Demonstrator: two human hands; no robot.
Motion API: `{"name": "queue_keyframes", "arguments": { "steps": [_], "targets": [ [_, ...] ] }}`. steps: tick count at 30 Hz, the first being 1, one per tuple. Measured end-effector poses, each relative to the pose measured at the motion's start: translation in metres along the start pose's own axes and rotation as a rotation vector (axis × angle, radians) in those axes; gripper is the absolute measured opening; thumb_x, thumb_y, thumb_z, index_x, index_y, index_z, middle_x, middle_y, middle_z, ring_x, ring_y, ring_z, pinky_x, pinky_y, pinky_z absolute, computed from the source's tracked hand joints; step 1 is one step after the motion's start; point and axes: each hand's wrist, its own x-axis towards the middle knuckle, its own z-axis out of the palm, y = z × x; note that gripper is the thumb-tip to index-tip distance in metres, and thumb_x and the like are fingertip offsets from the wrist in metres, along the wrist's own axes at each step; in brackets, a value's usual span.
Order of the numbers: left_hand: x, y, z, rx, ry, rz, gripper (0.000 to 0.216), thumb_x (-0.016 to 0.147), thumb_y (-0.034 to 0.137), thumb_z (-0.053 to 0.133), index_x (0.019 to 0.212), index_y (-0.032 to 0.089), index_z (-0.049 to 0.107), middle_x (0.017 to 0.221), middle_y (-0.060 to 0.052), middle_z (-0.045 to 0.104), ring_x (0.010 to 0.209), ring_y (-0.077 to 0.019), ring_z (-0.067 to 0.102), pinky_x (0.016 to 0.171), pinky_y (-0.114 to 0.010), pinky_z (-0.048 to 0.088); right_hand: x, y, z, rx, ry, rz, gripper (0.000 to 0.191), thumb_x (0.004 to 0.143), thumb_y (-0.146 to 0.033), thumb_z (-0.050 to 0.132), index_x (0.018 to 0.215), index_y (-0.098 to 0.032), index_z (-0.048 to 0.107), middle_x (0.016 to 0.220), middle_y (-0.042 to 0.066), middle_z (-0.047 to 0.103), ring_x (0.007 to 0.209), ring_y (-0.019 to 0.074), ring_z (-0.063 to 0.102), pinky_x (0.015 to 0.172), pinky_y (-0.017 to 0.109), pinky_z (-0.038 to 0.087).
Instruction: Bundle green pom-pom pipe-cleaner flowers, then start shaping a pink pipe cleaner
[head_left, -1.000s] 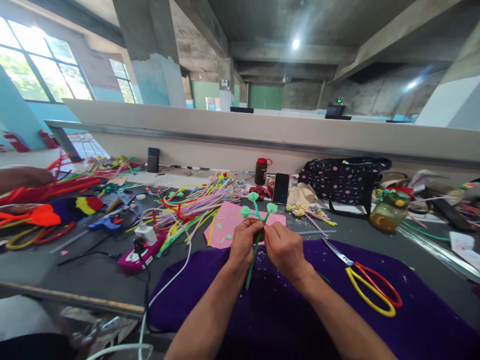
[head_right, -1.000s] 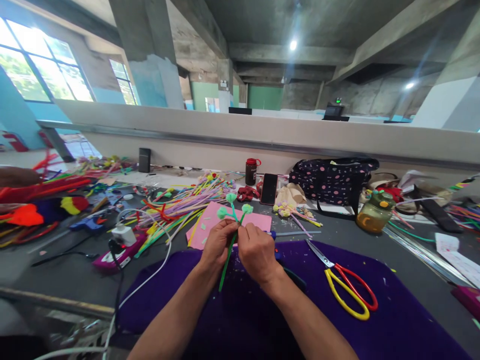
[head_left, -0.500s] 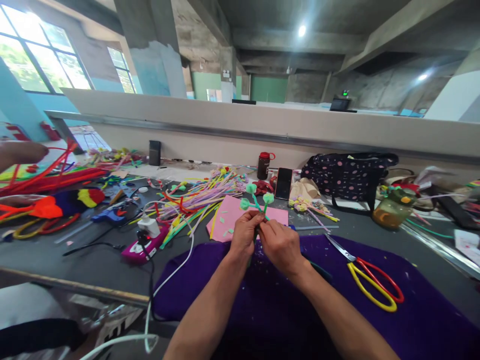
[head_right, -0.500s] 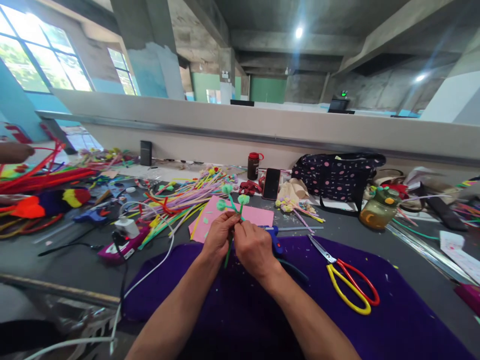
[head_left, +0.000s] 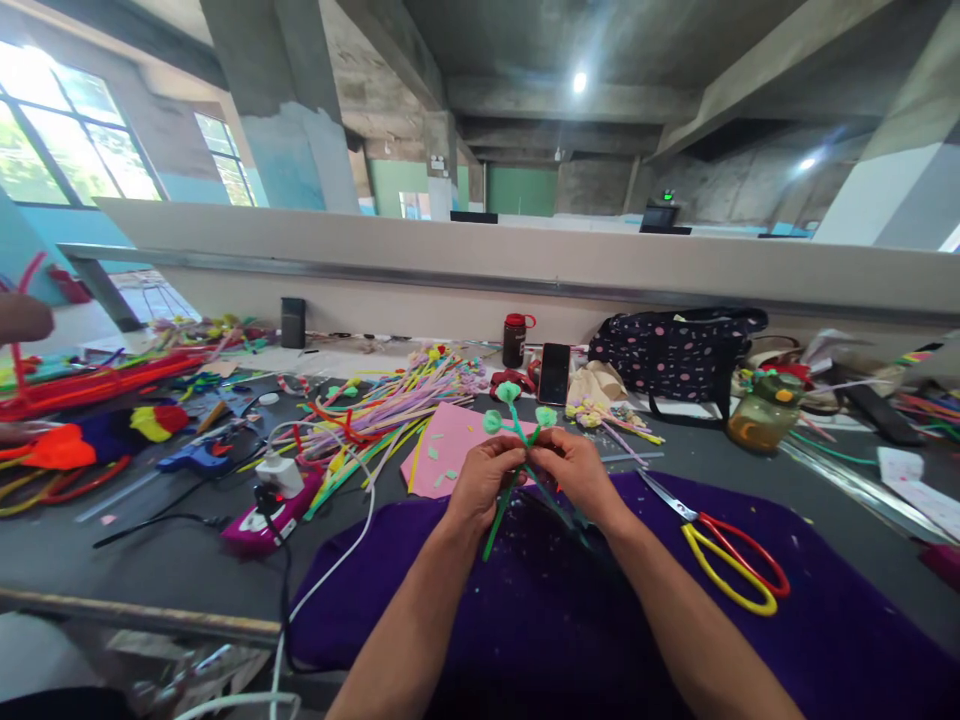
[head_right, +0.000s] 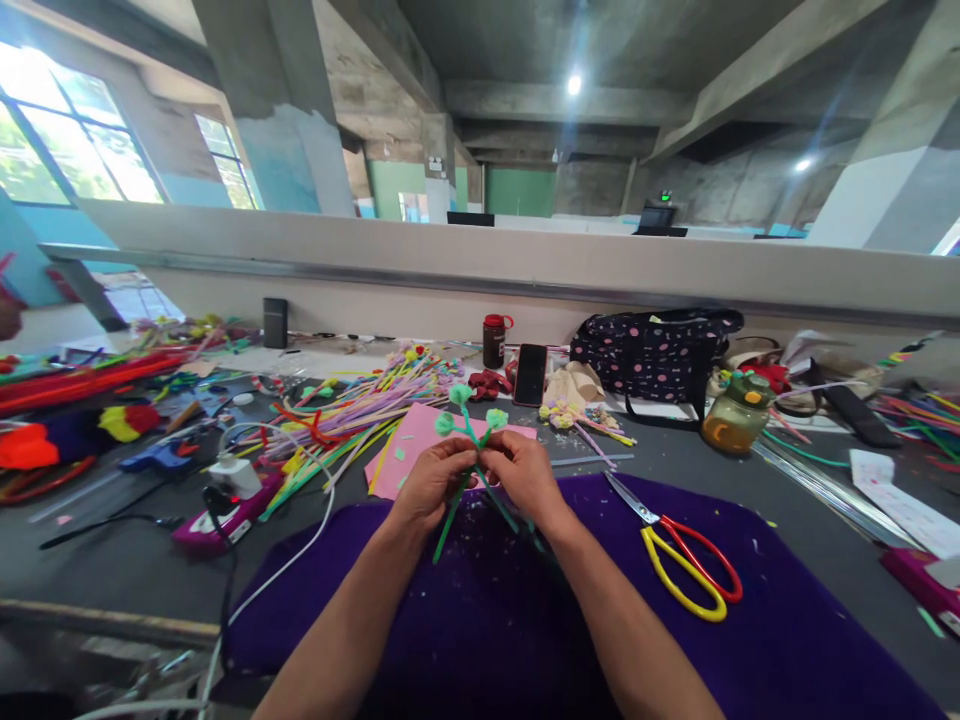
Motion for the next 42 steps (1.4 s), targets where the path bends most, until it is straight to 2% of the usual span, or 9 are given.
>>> {"name": "queue_keyframes", "arguments": {
  "steps": [5, 11, 14, 17, 23, 33, 37, 40, 42],
  "targets": [
    [-0.001, 0.001, 0.001, 0.029, -0.005, 0.053, 0.02, 0.056, 0.022, 0.07, 0.069, 0.013, 0.059, 0.061, 0.001, 0.058, 0.05, -0.0083, 0.052, 0.049, -0.02, 0.042, 0.002, 0.002, -0.005, 0.091, -0.029, 0.133, 0.013, 0.071, -0.027, 0.053, 0.069, -0.016, 0.059, 0.048, -0.005, 0.049, 0.039, 0.0073, 0.041, 0.036, 0.017, 0.03],
    [-0.001, 0.0, 0.0, 0.209, 0.006, 0.157, 0.02, 0.059, 0.026, 0.069, 0.07, 0.012, 0.059, 0.06, -0.001, 0.059, 0.053, -0.0101, 0.053, 0.047, -0.02, 0.04, 0.005, 0.007, -0.004, 0.124, 0.034, 0.126, 0.016, 0.065, -0.028, 0.059, 0.068, -0.013, 0.062, 0.058, -0.002, 0.056, 0.048, 0.008, 0.045, 0.045, 0.019, 0.034],
    [-0.002, 0.0, -0.001, 0.279, 0.004, 0.195, 0.02, 0.06, 0.026, 0.069, 0.072, 0.012, 0.06, 0.058, -0.001, 0.059, 0.051, -0.0109, 0.054, 0.046, -0.02, 0.039, 0.005, 0.009, -0.007, 0.095, 0.054, 0.131, 0.015, 0.064, -0.027, 0.059, 0.06, -0.013, 0.059, 0.05, -0.004, 0.049, 0.044, 0.0069, 0.04, 0.042, 0.019, 0.029],
    [-0.002, 0.002, -0.001, 0.247, -0.024, 0.143, 0.022, 0.058, 0.025, 0.07, 0.074, 0.012, 0.061, 0.057, -0.001, 0.06, 0.05, -0.0113, 0.055, 0.046, -0.02, 0.039, 0.005, 0.007, -0.011, 0.094, 0.038, 0.132, 0.016, 0.064, -0.027, 0.06, 0.055, -0.014, 0.055, 0.045, -0.007, 0.042, 0.041, 0.0058, 0.035, 0.04, 0.019, 0.025],
    [-0.003, 0.004, 0.001, 0.1, -0.026, 0.032, 0.022, 0.053, 0.021, 0.072, 0.07, 0.011, 0.061, 0.051, 0.0, 0.057, 0.043, -0.0099, 0.051, 0.042, -0.02, 0.038, 0.005, 0.005, -0.015, 0.114, -0.028, 0.165, 0.016, 0.063, -0.028, 0.061, 0.059, -0.013, 0.059, 0.046, -0.006, 0.043, 0.041, 0.0058, 0.034, 0.04, 0.019, 0.025],
    [0.007, -0.005, -0.006, -0.092, -0.034, -0.139, 0.017, 0.054, 0.016, 0.07, 0.067, 0.011, 0.061, 0.055, -0.002, 0.059, 0.043, -0.0064, 0.05, 0.041, -0.017, 0.038, 0.008, 0.016, -0.015, -0.076, 0.022, 0.007, 0.016, 0.065, -0.028, 0.058, 0.061, -0.014, 0.064, 0.051, -0.004, 0.051, 0.047, 0.0084, 0.04, 0.046, 0.02, 0.032],
    [0.006, -0.004, -0.003, 0.108, 0.026, 0.058, 0.026, 0.056, 0.024, 0.072, 0.078, 0.013, 0.063, 0.062, -0.003, 0.061, 0.054, -0.0121, 0.056, 0.048, -0.021, 0.04, 0.007, 0.01, -0.015, -0.023, 0.09, 0.042, 0.019, 0.065, -0.031, 0.058, 0.066, -0.014, 0.066, 0.053, -0.003, 0.054, 0.048, 0.0096, 0.043, 0.047, 0.021, 0.033],
    [0.0, 0.002, -0.001, 0.342, 0.227, 0.36, 0.024, 0.056, 0.026, 0.072, 0.076, 0.017, 0.064, 0.076, -0.004, 0.063, 0.071, -0.0156, 0.058, 0.059, -0.023, 0.042, 0.009, 0.008, -0.018, -0.039, 0.224, 0.019, 0.021, 0.066, -0.033, 0.059, 0.064, -0.013, 0.064, 0.052, -0.002, 0.053, 0.049, 0.0099, 0.043, 0.047, 0.021, 0.033],
    [-0.006, 0.003, 0.002, 0.483, 0.33, 0.551, 0.014, 0.058, 0.026, 0.07, 0.07, 0.019, 0.064, 0.075, -0.002, 0.063, 0.075, -0.0157, 0.056, 0.064, -0.022, 0.041, 0.011, 0.009, -0.02, -0.068, 0.324, 0.023, 0.022, 0.066, -0.034, 0.059, 0.065, -0.013, 0.064, 0.052, -0.001, 0.053, 0.048, 0.0103, 0.043, 0.046, 0.021, 0.032]
  ]
}}
